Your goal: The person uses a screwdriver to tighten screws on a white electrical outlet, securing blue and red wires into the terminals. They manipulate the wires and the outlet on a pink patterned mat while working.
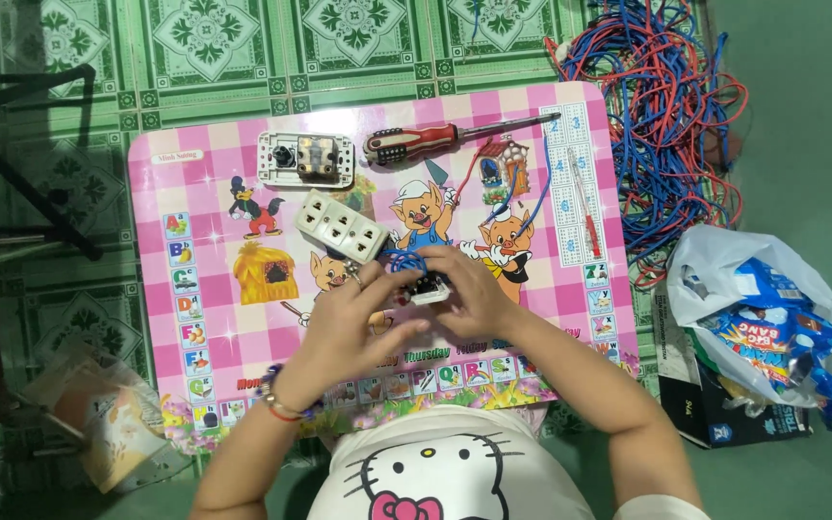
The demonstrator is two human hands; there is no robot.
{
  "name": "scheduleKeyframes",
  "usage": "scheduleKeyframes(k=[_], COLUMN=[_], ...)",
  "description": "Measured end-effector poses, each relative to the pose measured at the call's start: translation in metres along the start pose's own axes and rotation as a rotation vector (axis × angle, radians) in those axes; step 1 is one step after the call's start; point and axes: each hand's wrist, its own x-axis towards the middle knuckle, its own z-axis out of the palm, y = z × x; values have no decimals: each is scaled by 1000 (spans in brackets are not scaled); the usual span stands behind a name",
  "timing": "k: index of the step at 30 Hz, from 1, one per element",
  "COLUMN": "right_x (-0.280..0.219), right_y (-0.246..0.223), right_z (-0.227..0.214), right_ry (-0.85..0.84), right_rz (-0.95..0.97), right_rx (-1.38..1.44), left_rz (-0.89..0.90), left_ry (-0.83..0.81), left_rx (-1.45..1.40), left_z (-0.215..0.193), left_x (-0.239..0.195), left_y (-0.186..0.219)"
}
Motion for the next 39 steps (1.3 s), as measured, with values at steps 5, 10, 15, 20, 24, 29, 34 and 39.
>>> scheduleKeyframes(k=[5, 10, 15, 20, 24, 29, 34, 39], right_x=[2, -2, 6, -5, -7, -5, 5, 18], right_y=[45, 52, 36, 48, 53, 51, 38, 19], right_z=[-52, -129, -134, -143, -143, -142, -141, -127], right_ry=[208, 288, 152, 120, 106, 69, 121, 597], right_rz=[-48, 355, 663, 732, 753, 755, 690, 170], right_rx=[-9, -600, -616, -626, -590, -561, -487, -227], left_rz=[5, -1, 3, 20, 35, 64, 73, 81], left_ry=[159, 245, 263, 289, 294, 295, 288, 300], left_rx=[-65, -144, -146, -167, -171, -150, -145, -125], left_z=[50, 56, 59, 60, 60, 61, 62, 61], left_x=[-13, -13, -17, -18, -18, -18, -18, -20], left_y=[-58, -58, -62, -61, -60, -60, -59, -62])
